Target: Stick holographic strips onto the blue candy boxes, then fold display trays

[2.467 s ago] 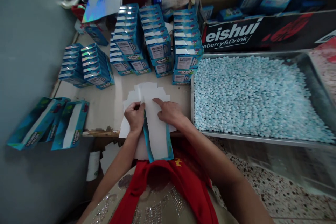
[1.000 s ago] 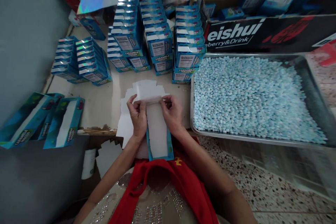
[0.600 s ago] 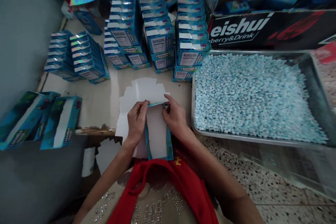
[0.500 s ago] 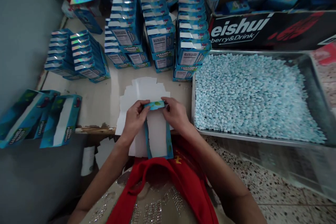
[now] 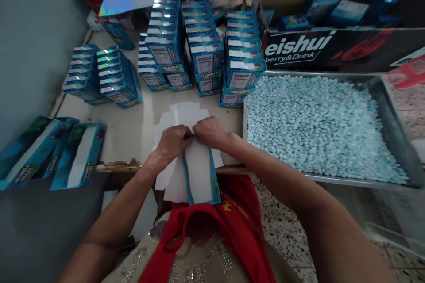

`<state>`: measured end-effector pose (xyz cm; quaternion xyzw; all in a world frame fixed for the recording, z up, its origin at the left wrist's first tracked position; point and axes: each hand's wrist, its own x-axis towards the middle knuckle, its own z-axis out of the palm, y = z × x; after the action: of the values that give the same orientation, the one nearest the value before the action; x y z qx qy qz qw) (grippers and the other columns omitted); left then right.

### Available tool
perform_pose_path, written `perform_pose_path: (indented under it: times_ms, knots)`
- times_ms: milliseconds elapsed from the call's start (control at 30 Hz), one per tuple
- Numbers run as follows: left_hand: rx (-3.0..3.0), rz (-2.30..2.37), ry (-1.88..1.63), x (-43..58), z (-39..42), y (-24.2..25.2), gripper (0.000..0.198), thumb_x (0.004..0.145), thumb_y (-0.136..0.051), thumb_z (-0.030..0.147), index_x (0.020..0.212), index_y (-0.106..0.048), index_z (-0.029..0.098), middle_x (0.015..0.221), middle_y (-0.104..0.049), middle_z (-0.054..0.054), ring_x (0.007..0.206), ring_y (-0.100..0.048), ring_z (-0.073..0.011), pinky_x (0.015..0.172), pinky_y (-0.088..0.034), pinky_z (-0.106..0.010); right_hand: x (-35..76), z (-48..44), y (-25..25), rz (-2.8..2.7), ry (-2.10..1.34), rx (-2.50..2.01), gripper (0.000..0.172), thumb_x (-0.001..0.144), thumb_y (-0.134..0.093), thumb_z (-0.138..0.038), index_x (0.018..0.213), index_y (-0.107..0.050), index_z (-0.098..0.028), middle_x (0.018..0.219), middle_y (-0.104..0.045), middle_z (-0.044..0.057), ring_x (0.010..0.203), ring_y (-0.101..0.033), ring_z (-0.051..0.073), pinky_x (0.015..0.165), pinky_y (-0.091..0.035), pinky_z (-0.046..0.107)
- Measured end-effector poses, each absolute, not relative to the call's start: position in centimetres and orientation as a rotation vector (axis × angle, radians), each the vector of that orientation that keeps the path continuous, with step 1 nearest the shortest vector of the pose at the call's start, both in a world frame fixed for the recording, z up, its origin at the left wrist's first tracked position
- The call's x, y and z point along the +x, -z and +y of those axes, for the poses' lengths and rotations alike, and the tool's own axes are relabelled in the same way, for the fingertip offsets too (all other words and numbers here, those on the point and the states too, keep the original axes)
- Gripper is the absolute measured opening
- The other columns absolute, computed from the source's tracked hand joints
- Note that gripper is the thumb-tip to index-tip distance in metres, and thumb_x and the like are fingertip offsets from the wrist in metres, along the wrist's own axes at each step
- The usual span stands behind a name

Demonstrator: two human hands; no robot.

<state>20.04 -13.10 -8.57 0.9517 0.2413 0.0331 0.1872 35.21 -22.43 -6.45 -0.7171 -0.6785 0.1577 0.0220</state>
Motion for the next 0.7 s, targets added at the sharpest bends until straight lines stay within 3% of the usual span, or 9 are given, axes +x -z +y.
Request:
perform_pose_path:
  times_ms: [167, 267, 400, 467, 600, 700]
  knots:
    - [2.708, 0.709, -0.056, 20.2, -13.4, 9.1, 0.006, 0.084, -0.069, 0.021, 0.08, -0.073, 0.021, 0.084, -0.073, -0.009, 0.082, -0.069, -0.0268, 0.072, -0.05, -0.036, 34.6, -22.2, 6.5, -2.139, -0.513, -2.176, 0.012, 0.09, -0.062, -0.019, 0.092, -0.073, -0.016, 0.099, -0.075, 0.016, 0.089, -0.069, 0.03, 0.068, -0.038, 0.035]
    - [2.705, 0.779, -0.088, 20.1, -13.8, 8.3, 0.009, 0.089, -0.068, 0.023, 0.092, -0.075, 0.018, 0.091, -0.073, -0.012, 0.087, -0.068, -0.0292, 0.077, -0.051, -0.039, 34.7, -21.7, 6.6, -2.2, -0.472, -2.204, 0.014, 0.09, -0.062, -0.017, 0.096, -0.074, -0.017, 0.1, -0.076, 0.014, 0.091, -0.069, 0.029, 0.071, -0.04, 0.035]
    - [2.753, 0.75, -0.398, 17.5, -15.8, 5.2, 0.036, 0.086, -0.076, 0.031, 0.12, -0.069, 0.018, 0.12, -0.067, -0.015, 0.115, -0.06, -0.0345, 0.097, -0.05, -0.046, 35.6, -21.3, 6.4, -2.153, -0.41, -2.313, 0.012, 0.086, -0.064, -0.017, 0.093, -0.074, -0.016, 0.094, -0.076, 0.014, 0.09, -0.068, 0.029, 0.074, -0.043, 0.036]
    - [2.772, 0.784, -0.47, 15.2, -17.5, 3.7, 0.042, 0.085, -0.077, 0.033, 0.124, -0.067, 0.02, 0.126, -0.063, -0.015, 0.119, -0.057, -0.035, 0.101, -0.049, -0.048, 36.4, -21.6, 6.2, -2.045, -0.376, -2.407, 0.011, 0.083, -0.065, -0.014, 0.09, -0.074, -0.015, 0.092, -0.075, 0.015, 0.089, -0.068, 0.029, 0.075, -0.044, 0.037]
    - [2.789, 0.731, -0.385, 11.8, -21.5, 3.4, 0.034, 0.088, -0.074, 0.03, 0.119, -0.066, 0.019, 0.115, -0.067, -0.013, 0.109, -0.06, -0.0303, 0.096, -0.052, -0.044, 37.4, -23.2, 5.5, -1.701, -0.409, -2.666, 0.014, 0.079, -0.067, -0.015, 0.091, -0.073, -0.014, 0.093, -0.074, 0.016, 0.09, -0.069, 0.032, 0.074, -0.046, 0.037]
    - [2.861, 0.837, -0.288, 11.4, -23.5, 5.6, 0.022, 0.093, -0.066, 0.022, 0.114, -0.068, 0.016, 0.109, -0.068, -0.014, 0.101, -0.061, -0.0306, 0.088, -0.053, -0.044, 36.5, -25.3, 4.7, -1.605, -0.404, -2.72, 0.028, 0.081, -0.071, -0.019, 0.107, -0.069, -0.011, 0.093, -0.073, 0.018, 0.087, -0.068, 0.033, 0.072, -0.045, 0.039]
